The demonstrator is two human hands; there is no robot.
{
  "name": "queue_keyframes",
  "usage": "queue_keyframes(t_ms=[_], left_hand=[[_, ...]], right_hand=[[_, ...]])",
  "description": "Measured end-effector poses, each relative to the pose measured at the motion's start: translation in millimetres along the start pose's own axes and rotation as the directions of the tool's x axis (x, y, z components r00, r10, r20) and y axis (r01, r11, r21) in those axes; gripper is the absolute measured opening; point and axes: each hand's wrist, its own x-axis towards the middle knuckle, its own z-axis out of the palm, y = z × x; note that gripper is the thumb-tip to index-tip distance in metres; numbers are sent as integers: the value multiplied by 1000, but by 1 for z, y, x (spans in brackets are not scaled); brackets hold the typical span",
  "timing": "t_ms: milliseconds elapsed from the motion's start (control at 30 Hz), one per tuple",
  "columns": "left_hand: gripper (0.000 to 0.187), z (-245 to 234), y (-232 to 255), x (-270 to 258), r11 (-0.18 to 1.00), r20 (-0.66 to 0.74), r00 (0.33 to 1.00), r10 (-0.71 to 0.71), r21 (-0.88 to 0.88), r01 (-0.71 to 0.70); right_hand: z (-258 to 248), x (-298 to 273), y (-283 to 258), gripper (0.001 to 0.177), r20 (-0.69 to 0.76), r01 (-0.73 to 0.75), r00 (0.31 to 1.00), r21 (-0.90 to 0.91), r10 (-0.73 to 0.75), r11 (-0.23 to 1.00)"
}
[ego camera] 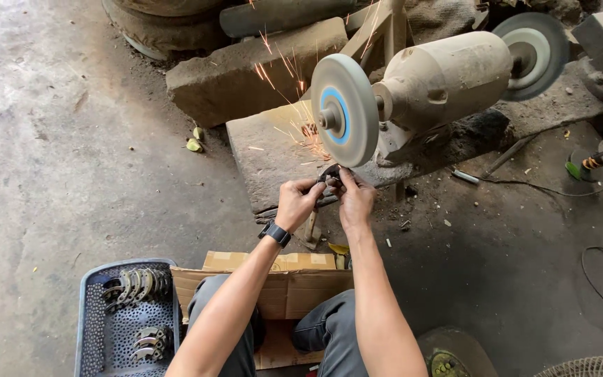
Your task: The person sits on a low stool and repeatedly grinds small metal parts against a rotating grinding wheel. They pick up parts from a plastic basket, hold them against the wheel to create sparks, and then place them back into the basket.
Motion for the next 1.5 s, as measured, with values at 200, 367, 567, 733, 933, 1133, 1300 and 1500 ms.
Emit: queue_keyframes(t_ms=[200, 367, 567, 733, 933, 1133, 1300, 1500], left_hand=[[18, -19, 7, -9, 997, -31, 996, -81, -19, 81], [15, -24, 5, 0, 894, -90, 920, 381, 291, -341], [33, -3, 25, 14, 754, 112, 859, 500, 431, -495], [39, 12, 20, 26, 715, 162, 851, 499, 479, -510], [35, 3, 18, 25, 677, 165, 819, 549, 488, -552], [23, -14, 17, 16, 706, 158, 854, 497, 498, -503], [25, -31, 19, 4, 704, 119, 851, 511, 510, -494], [13, -71, 38, -35, 773, 31, 889, 457, 480, -415]], right_hand=[[-1, 8, 17, 16, 83, -60, 994, -76, 66, 995], [-25, 12, 24, 18, 146, -213, 967, 25, 207, 977], [-51, 24, 17, 21, 55, -322, 946, 261, 319, 910], [-64, 36, 24, 24, -20, -301, 942, 400, 336, 866], [-50, 31, 26, 23, -72, -286, 935, 428, 348, 857], [-37, 27, 32, 22, -23, -247, 962, 352, 272, 903], [-26, 24, 45, 20, 51, -219, 976, 298, 213, 929], [10, -1, 51, 17, 126, -333, 941, 208, 313, 920]])
